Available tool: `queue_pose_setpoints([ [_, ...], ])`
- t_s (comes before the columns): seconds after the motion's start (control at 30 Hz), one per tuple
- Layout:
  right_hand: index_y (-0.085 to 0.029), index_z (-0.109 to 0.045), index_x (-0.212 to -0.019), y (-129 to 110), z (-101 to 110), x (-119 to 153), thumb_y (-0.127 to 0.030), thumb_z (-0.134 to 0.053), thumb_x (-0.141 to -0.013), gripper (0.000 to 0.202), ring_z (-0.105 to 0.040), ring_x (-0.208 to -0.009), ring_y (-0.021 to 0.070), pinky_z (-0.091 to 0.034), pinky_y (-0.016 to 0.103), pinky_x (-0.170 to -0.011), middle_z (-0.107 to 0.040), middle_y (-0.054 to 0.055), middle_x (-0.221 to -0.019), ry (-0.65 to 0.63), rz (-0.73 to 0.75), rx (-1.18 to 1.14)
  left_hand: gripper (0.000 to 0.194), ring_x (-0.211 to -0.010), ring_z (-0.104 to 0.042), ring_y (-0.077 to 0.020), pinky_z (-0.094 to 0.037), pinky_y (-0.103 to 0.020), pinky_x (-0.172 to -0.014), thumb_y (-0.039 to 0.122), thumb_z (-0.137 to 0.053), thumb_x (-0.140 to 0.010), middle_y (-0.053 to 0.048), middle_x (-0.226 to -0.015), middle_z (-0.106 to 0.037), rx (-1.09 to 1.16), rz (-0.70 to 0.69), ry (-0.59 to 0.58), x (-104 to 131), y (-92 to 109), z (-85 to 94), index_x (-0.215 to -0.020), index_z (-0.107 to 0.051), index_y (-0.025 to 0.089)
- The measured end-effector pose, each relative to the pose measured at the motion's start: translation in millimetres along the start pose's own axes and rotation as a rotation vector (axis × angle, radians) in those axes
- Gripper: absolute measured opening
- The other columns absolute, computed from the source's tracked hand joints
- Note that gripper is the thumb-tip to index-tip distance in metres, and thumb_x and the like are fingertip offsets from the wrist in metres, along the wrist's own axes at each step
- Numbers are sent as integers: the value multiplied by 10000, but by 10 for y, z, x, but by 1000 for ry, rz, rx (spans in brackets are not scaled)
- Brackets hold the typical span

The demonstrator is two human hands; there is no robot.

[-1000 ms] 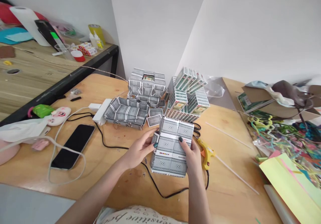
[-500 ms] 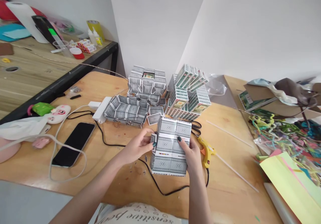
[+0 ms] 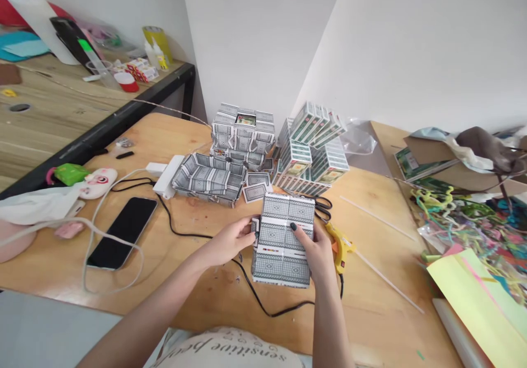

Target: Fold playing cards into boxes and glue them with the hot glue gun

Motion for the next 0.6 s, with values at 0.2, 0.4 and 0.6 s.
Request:
queue_pose_setpoints([
  [0.2,-184,-650,-1052,13,3,-12,-448,-724,-667,473,-648,-959,275,-529,373,-800,-707,67,-1046,-39,0,48,366,-1066,-582,-211,-421,-353,-963,220,-475,-854,-65,-1191,-626,-93,28,-16,-23,-26,-59,-1210,-529,156],
  [0.4,-180,-661,-1031,104,-31,-59,-447,-727,-657,464,-645,-975,275,-520,382,-830,-709,67,-1043,-80,-12,43,335,-996,-588,-203,-422,-356,-940,242,-459,-858,-56,-1091,-657,-141,47,-29,-24,-79,-47,-1168,-550,152],
  [0.6,-175,-682,-975,226,-39,-127,-474,-733,-620,467,-659,-943,288,-537,382,-777,-720,67,-1009,-62,-75,83,241,-854,-578,-175,-440,-304,-840,236,-441,-847,-33,-904,-655,-162,69,0,-34,-114,-17,-1003,-600,147],
])
Point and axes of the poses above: each hand's wrist, its own x-axis away from the middle knuckle, its own z-axis out of the back of the hand, y = z × x, the point moved 8 cm from there along -x, towards the middle knuckle
